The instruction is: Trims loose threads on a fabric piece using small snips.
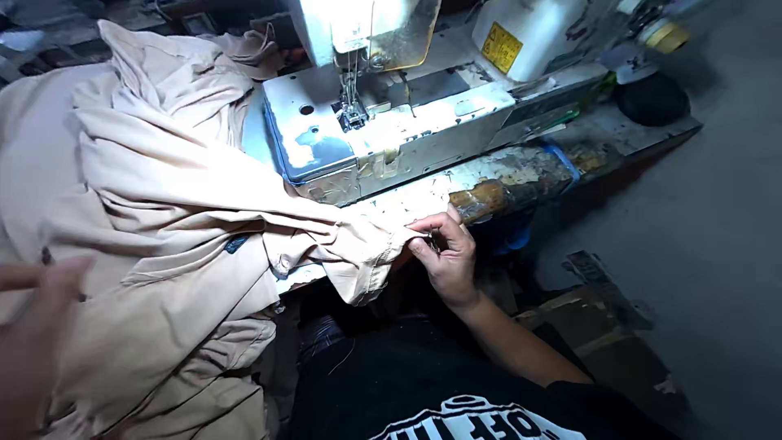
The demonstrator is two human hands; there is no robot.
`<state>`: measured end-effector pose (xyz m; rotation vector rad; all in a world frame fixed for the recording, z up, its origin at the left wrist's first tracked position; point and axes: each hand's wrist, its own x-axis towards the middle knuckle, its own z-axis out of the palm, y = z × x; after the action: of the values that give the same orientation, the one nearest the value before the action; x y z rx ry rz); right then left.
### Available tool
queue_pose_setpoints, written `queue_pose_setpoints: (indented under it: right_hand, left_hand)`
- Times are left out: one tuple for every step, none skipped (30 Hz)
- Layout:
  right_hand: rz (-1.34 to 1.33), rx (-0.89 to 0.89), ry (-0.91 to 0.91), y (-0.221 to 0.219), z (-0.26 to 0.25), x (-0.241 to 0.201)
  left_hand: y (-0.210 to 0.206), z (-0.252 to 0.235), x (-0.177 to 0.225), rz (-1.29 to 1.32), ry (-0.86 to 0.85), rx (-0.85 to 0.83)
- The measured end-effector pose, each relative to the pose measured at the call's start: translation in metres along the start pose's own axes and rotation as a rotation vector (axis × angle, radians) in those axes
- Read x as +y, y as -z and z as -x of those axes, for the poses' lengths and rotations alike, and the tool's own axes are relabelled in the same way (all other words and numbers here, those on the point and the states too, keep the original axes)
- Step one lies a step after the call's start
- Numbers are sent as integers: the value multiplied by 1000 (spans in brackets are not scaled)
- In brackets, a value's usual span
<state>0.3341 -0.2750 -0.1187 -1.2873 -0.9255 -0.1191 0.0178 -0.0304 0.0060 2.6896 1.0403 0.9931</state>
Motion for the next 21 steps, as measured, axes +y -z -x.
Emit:
queue_pose_setpoints:
  right_hand:
    - [-7,4,-6,0,0,-2]
    - [-14,-2,-6,1,-1,-5]
    - [-25,-16,-1,1,-3,-7]
    - [-21,-36,10,1,-5,-10]
    - [-6,-55,19,1,-7,-13]
    - [14,-72,20,1,-10,-16]
    - [32,-93,6,2,-13,-20]
    - [29,-120,-32,3,-16,-23]
    - [-7,-154,-97,4,-19,-26]
    - [-70,-189,-183,6,-23,-28]
    - [-154,-217,-286,9,-26,-29]
    - [-232,-233,-387,9,-28,-27]
    - [-301,-248,-470,9,-29,-25]
    - [-361,-266,-530,7,-28,-23]
    - [-412,-280,-571,4,-27,-22]
    - [-451,-287,-600,1,-25,-21]
    - [-471,-285,-622,-3,-24,-21]
    - [-478,-276,-641,-5,-23,-20]
    - [-478,-262,-662,-7,-23,-19]
    - [-478,-250,-677,-7,-23,-19]
    - [-477,-244,-685,-6,-23,-18]
  left_hand:
    - [-6,2,30,-29,-140,-85]
    - [-15,1,63,-35,-250,-139]
    - [-29,4,94,-6,-328,-143]
    - [-48,12,123,83,-367,-126]
    - [-71,23,146,198,-383,-127]
    - [-95,33,163,308,-388,-152]
    - [-117,39,173,375,-402,-158]
    - [-136,40,177,414,-412,-154]
    - [-148,37,176,460,-404,-161]
    - [-152,32,172,527,-368,-176]
    - [-150,27,168,619,-306,-203]
    - [-141,22,164,717,-221,-261]
    - [-131,16,162,793,-117,-343]
    - [-124,11,159,840,-12,-424]
    - [-121,7,156,851,58,-476]
    - [-122,4,153,841,74,-489]
    - [-126,4,150,801,30,-470]
    - [-130,3,148,732,-50,-430]
    - [-133,3,146,644,-141,-393]
    - [-133,2,144,586,-203,-373]
    - [-132,0,141,586,-223,-372]
